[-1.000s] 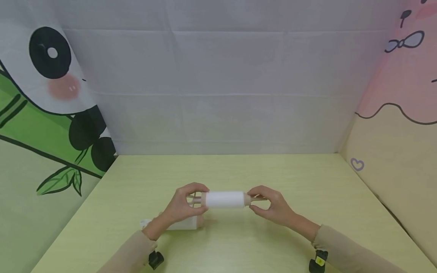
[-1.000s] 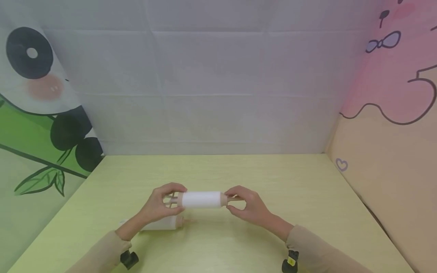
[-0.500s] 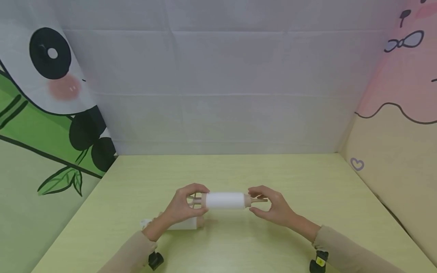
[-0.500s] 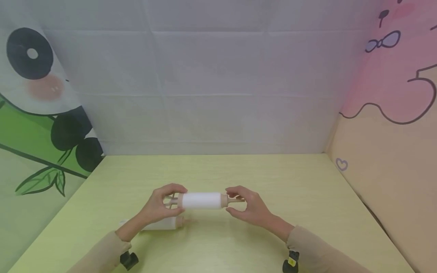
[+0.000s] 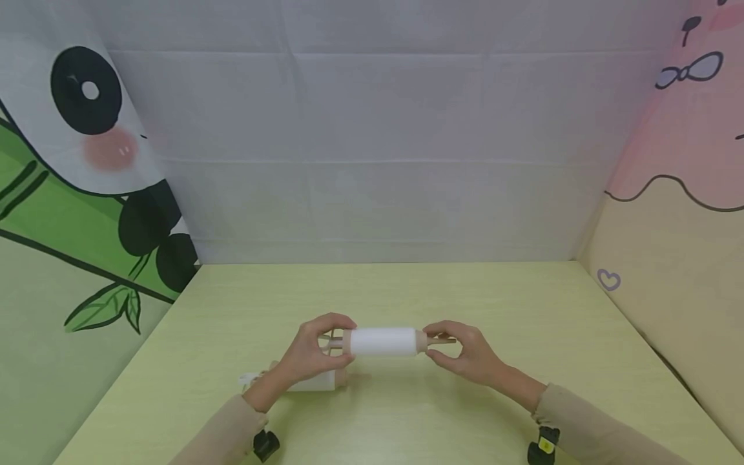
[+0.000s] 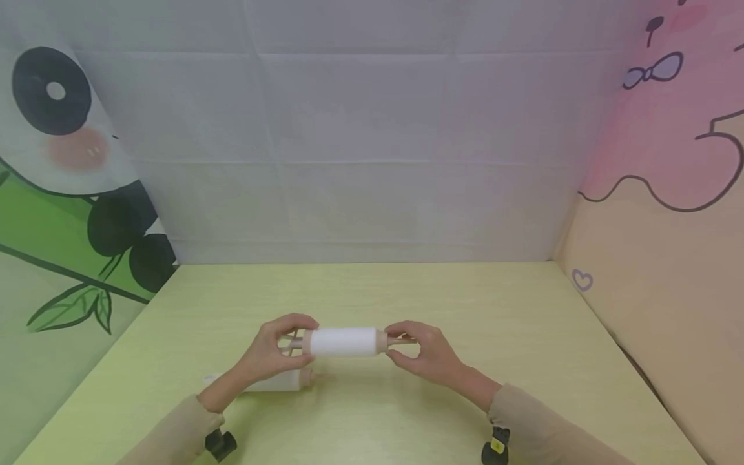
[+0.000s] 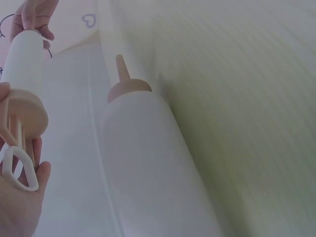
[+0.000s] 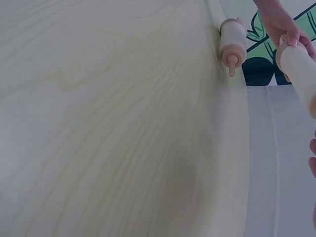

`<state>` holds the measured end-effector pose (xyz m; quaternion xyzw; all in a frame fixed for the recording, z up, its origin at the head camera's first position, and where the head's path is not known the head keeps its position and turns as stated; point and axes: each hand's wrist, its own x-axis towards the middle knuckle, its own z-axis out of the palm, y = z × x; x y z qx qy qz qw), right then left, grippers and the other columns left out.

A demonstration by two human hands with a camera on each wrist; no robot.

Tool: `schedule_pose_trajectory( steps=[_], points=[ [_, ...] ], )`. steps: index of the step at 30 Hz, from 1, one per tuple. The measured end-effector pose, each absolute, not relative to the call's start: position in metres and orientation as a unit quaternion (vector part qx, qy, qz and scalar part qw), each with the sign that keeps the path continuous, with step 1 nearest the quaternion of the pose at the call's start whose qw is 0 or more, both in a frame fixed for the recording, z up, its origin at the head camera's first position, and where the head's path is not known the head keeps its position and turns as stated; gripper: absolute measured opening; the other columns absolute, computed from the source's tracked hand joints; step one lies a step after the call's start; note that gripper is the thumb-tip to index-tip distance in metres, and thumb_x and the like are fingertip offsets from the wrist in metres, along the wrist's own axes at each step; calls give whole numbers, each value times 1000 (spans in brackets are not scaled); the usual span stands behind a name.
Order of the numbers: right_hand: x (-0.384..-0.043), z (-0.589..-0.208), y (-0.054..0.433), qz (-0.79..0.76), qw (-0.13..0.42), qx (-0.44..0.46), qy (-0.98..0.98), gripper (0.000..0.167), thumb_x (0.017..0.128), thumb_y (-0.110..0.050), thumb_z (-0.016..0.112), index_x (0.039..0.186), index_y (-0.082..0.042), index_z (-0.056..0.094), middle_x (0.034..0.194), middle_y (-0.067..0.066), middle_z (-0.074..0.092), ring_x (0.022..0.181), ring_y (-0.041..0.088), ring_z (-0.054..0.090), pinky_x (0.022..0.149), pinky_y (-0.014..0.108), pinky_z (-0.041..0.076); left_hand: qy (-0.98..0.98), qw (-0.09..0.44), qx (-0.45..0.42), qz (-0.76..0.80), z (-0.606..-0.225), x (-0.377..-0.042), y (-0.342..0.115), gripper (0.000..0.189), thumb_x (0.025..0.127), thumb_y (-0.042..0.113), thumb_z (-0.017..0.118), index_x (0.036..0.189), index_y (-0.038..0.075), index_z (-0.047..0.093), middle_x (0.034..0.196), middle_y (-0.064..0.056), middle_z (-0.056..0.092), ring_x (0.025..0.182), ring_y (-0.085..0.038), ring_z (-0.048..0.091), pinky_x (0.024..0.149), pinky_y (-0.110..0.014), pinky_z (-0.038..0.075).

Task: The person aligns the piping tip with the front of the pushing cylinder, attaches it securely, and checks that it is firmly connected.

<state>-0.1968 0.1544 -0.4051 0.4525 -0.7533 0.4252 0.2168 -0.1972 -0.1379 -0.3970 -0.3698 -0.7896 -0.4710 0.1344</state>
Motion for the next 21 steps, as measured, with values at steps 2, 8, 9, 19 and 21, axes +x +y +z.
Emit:
schedule_pose_trajectory(
  steps=[2,8,9,19,21],
  points=[
    [-197,-405,154,425,216,457,-751,40,63,14,72,100,10,56,92,19,63,78,31,62,62,42,54,-789,135,-371,-471,-398,-197,-138,38,64,-8,76,99,-1,62,98,-16,62,92,-12,56,76,-39,50],
    [-201,-410,153,432,217,478,-734,42,62,17,71,100,10,53,94,19,59,82,29,60,63,41,54,-789,133,-369,-473,-399,-198,-138,38,64,-7,76,99,-1,62,98,-16,62,92,-12,56,76,-39,51],
    [-203,-414,154,432,218,478,-733,41,62,17,71,99,9,54,93,18,59,82,29,60,63,41,54,-789,133,-368,-473,-399,-198,-138,38,64,-7,76,99,-1,62,98,-16,62,92,-12,56,76,-39,51],
    [-219,-438,162,409,210,452,-765,44,72,1,73,112,-2,55,100,9,63,87,19,63,71,28,54,-791,134,-365,-472,-399,-199,-139,38,63,-8,76,99,-1,62,98,-15,62,92,-11,56,77,-37,51],
    [-219,-438,163,410,207,450,-766,45,72,0,74,113,-3,54,101,7,62,87,18,62,70,29,54,-792,134,-364,-472,-399,-199,-140,38,64,-8,76,98,-1,62,98,-15,62,92,-11,56,77,-36,51]
  ],
)
